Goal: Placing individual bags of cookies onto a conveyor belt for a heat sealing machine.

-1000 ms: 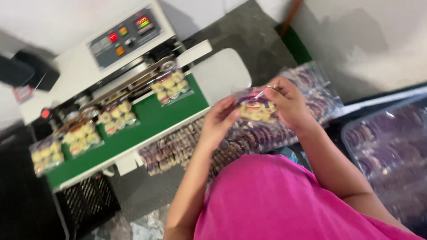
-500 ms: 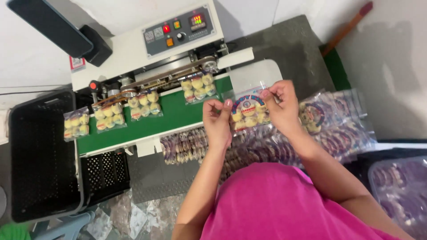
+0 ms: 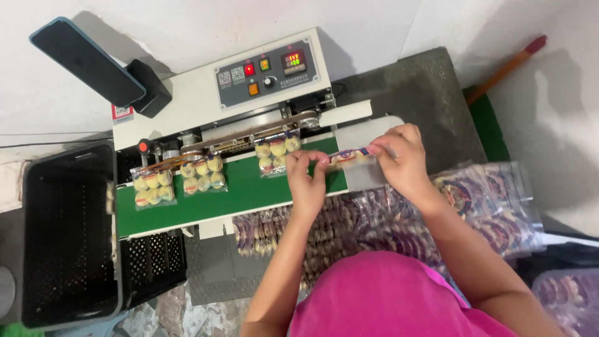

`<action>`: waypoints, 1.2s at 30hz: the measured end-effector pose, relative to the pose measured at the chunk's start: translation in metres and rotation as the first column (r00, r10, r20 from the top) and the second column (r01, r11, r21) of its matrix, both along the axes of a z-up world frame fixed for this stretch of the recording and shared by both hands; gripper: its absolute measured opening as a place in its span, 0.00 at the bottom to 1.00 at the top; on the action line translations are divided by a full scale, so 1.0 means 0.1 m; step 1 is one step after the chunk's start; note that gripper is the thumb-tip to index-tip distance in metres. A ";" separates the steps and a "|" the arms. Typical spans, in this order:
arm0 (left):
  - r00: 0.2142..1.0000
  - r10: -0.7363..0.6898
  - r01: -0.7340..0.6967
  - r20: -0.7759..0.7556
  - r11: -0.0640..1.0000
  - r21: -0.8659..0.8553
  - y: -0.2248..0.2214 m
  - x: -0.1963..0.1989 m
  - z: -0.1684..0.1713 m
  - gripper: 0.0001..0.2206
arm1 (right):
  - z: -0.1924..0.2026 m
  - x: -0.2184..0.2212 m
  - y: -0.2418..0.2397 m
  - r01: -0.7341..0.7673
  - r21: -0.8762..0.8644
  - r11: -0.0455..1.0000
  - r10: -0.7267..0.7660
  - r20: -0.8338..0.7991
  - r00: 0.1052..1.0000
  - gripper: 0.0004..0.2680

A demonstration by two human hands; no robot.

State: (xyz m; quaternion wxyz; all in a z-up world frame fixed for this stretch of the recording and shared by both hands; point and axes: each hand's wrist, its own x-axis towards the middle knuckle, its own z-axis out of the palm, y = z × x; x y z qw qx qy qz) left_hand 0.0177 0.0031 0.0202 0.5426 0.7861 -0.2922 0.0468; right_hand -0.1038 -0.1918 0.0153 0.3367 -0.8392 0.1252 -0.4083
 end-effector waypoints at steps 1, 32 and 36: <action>0.971 -0.017 -0.015 -0.238 0.991 -0.131 -0.08 0.03 -0.04 0.02 | -0.07 0.06 -0.02 0.017 0.158 0.987 -0.018 0.001 1.000 0.03; 0.686 -0.286 0.057 -0.669 0.938 -0.342 0.77 -0.73 -0.21 0.03 | -0.44 -2.29 -0.52 0.573 0.080 0.816 -0.202 -0.889 0.411 0.27; 0.683 -0.369 0.198 -0.630 0.924 -0.326 0.43 -0.97 -0.18 0.03 | -0.83 -2.48 -0.41 0.651 0.079 0.755 -0.285 -0.854 0.435 0.16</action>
